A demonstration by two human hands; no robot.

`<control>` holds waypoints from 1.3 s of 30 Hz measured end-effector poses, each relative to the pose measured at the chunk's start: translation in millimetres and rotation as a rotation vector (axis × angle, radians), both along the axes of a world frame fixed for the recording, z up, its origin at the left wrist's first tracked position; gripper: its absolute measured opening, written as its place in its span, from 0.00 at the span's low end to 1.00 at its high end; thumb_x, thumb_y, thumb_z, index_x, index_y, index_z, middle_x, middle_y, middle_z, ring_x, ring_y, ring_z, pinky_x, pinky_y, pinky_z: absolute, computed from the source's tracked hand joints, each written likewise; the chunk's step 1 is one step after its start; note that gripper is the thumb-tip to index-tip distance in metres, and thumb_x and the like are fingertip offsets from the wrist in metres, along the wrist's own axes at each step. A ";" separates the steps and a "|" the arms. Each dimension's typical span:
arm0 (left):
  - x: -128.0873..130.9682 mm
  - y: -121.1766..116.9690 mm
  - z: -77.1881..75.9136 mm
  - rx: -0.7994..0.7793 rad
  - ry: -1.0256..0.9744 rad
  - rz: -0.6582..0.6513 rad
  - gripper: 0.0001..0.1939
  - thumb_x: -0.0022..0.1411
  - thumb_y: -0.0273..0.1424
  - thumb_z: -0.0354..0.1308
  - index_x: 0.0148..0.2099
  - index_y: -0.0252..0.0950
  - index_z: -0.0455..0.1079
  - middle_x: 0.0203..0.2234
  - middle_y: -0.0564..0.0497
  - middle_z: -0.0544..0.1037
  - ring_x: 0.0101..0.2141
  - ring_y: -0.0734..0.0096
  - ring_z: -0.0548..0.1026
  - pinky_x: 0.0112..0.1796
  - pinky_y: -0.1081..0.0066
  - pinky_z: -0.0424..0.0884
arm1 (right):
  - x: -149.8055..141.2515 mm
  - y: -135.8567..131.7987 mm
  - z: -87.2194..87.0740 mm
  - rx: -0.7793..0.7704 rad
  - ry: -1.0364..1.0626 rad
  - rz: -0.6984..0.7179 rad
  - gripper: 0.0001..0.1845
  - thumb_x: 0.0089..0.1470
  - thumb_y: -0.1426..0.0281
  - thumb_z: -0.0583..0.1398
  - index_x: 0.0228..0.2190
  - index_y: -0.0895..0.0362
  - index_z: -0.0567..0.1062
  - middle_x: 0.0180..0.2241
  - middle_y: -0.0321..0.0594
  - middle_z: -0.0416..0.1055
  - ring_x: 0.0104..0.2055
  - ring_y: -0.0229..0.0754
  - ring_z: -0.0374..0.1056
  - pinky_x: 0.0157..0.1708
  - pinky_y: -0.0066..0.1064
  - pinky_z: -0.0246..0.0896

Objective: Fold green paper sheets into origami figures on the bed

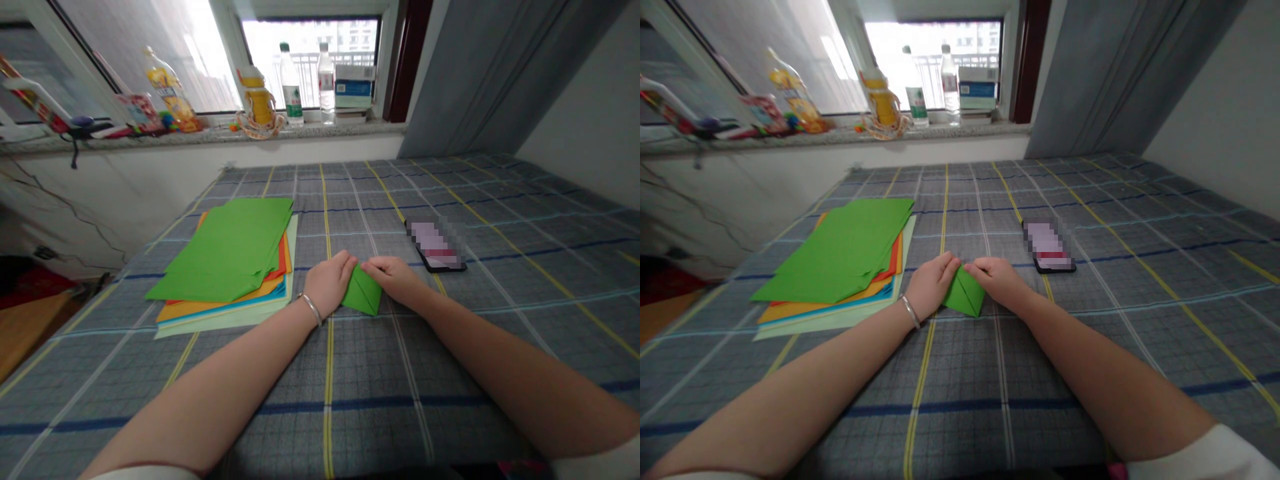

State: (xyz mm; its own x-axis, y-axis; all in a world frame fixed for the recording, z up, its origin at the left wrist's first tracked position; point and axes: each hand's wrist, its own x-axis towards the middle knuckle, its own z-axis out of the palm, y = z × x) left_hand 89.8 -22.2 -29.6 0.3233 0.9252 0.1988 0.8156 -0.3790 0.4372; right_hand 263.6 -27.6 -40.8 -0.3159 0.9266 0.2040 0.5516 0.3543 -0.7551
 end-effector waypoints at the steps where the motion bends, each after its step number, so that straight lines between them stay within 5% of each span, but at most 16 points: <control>1: -0.1 1.3 -0.6 -0.008 -0.015 0.009 0.19 0.70 0.42 0.40 0.30 0.39 0.60 0.21 0.54 0.68 0.25 0.68 0.68 0.27 0.72 0.53 | 0.6 0.2 0.4 -0.013 0.008 -0.004 0.22 0.57 0.57 0.50 0.17 0.55 0.59 0.18 0.31 0.53 0.23 0.35 0.52 0.25 0.30 0.45; 9: -5.9 11.7 -7.5 -0.001 -0.160 0.071 0.17 0.68 0.41 0.43 0.28 0.39 0.60 0.21 0.54 0.66 0.26 0.68 0.67 0.28 0.72 0.56 | 8.6 0.6 0.6 -0.037 0.014 -0.020 0.22 0.58 0.56 0.49 0.17 0.55 0.61 0.18 0.32 0.57 0.23 0.36 0.55 0.26 0.31 0.47; 21: -7.0 18.5 -20.4 -0.119 -0.594 -0.088 0.10 0.65 0.36 0.47 0.35 0.37 0.65 0.23 0.57 0.68 0.25 0.74 0.68 0.28 0.74 0.64 | 19.6 4.8 1.8 0.245 0.024 -0.218 0.21 0.60 0.61 0.51 0.19 0.55 0.66 0.19 0.35 0.65 0.25 0.38 0.62 0.28 0.31 0.53; 29: -11.8 16.9 -14.5 0.253 -0.376 -0.074 0.09 0.65 0.34 0.50 0.35 0.37 0.69 0.29 0.52 0.74 0.33 0.68 0.70 0.36 0.69 0.65 | 18.6 5.6 -0.7 0.476 0.018 -0.226 0.09 0.56 0.68 0.58 0.36 0.54 0.77 0.34 0.40 0.76 0.37 0.43 0.69 0.36 0.34 0.63; 39: -11.0 9.4 -6.6 0.446 -0.317 -0.254 0.08 0.64 0.30 0.53 0.41 0.38 0.73 0.37 0.49 0.77 0.41 0.65 0.72 0.44 0.64 0.67 | 14.6 -1.1 8.4 0.671 -0.046 -0.131 0.03 0.54 0.68 0.61 0.30 0.52 0.77 0.33 0.38 0.77 0.39 0.43 0.71 0.44 0.39 0.61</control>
State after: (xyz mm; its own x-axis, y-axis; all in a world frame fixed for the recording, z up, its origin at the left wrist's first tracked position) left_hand 78.7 -12.9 -36.2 0.3847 0.6323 0.6725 0.5316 -0.7473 0.3986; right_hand 278.2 -28.8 -32.5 -0.2316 0.6358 0.7363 0.6480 0.6653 -0.3707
